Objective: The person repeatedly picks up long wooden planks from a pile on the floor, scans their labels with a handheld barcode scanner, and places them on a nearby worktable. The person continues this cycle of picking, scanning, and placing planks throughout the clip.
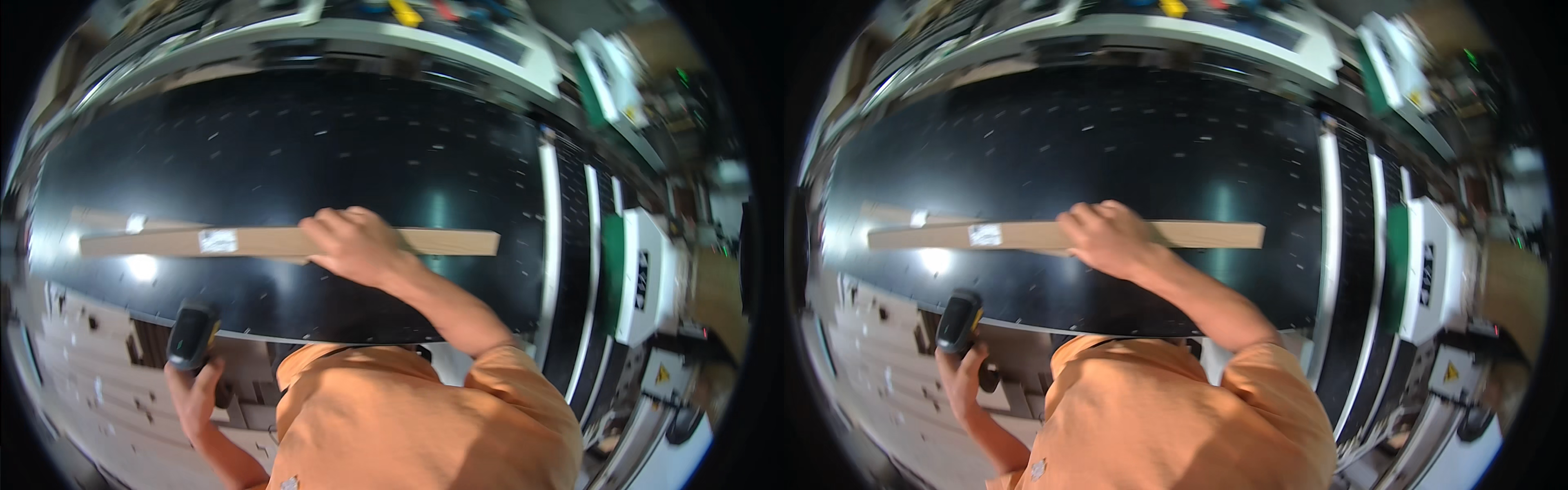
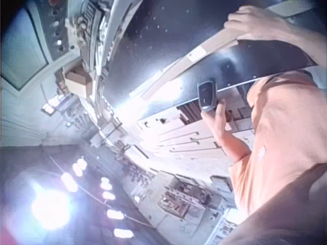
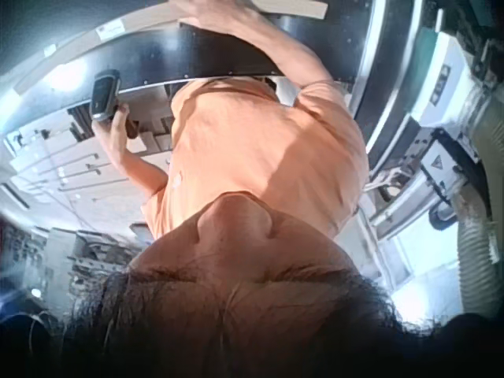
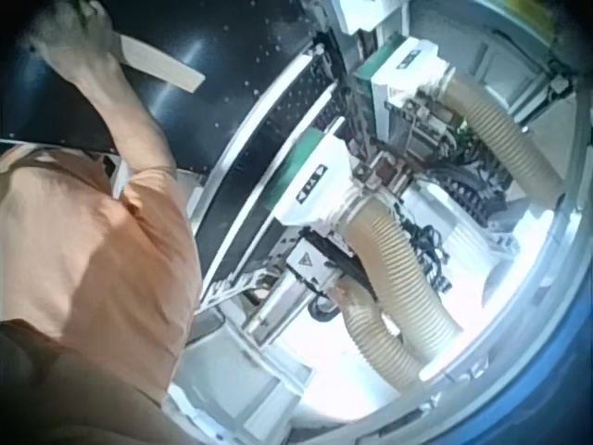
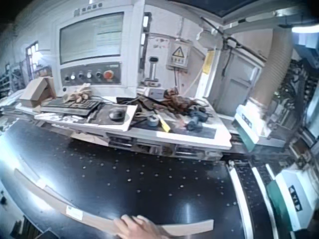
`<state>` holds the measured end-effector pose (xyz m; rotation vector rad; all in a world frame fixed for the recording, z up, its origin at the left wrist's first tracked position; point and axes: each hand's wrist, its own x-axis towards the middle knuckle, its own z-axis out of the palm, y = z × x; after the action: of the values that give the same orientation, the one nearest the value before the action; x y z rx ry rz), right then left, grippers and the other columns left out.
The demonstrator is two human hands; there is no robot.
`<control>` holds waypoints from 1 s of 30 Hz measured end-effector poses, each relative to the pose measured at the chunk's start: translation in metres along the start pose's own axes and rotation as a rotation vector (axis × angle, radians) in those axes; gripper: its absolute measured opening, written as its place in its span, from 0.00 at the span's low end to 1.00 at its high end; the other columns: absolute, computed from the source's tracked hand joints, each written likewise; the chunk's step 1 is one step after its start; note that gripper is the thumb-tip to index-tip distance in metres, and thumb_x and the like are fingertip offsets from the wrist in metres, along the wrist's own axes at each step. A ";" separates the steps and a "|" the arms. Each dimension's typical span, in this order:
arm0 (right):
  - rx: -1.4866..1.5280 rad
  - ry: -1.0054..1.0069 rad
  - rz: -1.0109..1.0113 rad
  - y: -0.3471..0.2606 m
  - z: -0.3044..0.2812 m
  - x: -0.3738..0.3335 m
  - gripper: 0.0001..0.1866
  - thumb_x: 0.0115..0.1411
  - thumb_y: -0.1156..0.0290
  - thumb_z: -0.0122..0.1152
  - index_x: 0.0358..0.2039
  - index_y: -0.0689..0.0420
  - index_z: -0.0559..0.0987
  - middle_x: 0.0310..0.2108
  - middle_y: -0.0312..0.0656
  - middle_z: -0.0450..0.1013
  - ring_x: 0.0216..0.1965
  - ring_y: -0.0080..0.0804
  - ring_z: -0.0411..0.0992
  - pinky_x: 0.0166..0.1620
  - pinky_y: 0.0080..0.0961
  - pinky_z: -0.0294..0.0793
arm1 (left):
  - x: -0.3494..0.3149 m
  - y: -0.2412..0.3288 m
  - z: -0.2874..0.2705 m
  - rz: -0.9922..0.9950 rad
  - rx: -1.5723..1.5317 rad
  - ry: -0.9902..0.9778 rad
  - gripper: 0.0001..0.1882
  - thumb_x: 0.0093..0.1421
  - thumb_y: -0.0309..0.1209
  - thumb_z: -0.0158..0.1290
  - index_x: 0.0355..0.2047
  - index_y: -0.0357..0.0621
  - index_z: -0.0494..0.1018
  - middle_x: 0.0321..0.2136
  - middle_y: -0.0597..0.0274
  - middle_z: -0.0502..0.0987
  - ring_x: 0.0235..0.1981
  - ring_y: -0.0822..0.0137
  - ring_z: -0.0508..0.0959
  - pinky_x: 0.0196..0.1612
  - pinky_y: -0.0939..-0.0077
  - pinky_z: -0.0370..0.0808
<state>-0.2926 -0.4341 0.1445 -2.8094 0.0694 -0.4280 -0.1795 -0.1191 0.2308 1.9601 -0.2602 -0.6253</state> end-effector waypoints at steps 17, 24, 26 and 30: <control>0.021 0.106 0.169 0.037 -0.037 -0.035 0.26 0.46 0.70 0.77 0.47 0.57 0.78 0.37 0.43 0.75 0.36 0.47 0.77 0.39 0.38 0.78 | 0.011 -0.001 0.005 -0.196 0.112 -0.049 0.09 0.53 0.27 0.58 0.29 0.31 0.75 0.13 0.64 0.71 0.12 0.73 0.74 0.16 0.74 0.69; 0.409 -0.096 0.370 0.048 -0.048 -0.051 0.28 0.46 0.76 0.76 0.50 0.61 0.77 0.39 0.46 0.75 0.36 0.46 0.77 0.40 0.37 0.78 | 0.014 -0.011 -0.002 -0.220 0.057 -0.078 0.11 0.54 0.29 0.58 0.32 0.32 0.75 0.13 0.63 0.70 0.12 0.72 0.74 0.18 0.73 0.71; 0.842 -0.313 0.540 0.053 -0.047 -0.046 0.24 0.55 0.74 0.71 0.52 0.63 0.75 0.39 0.47 0.77 0.35 0.39 0.78 0.38 0.33 0.78 | 0.015 -0.018 0.001 -0.220 0.012 -0.067 0.11 0.54 0.28 0.58 0.33 0.32 0.75 0.15 0.65 0.72 0.13 0.72 0.74 0.17 0.72 0.71; 1.287 -0.812 0.734 0.074 -0.044 -0.028 0.21 0.73 0.60 0.47 0.55 0.64 0.71 0.38 0.50 0.79 0.28 0.32 0.78 0.33 0.27 0.79 | 0.019 -0.036 0.009 -0.104 -0.010 0.011 0.07 0.53 0.26 0.59 0.27 0.32 0.74 0.16 0.67 0.72 0.14 0.77 0.71 0.17 0.76 0.67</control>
<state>-0.3327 -0.5144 0.1547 -1.3520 0.4325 0.6362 -0.1715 -0.1179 0.1902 1.9769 -0.1489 -0.6813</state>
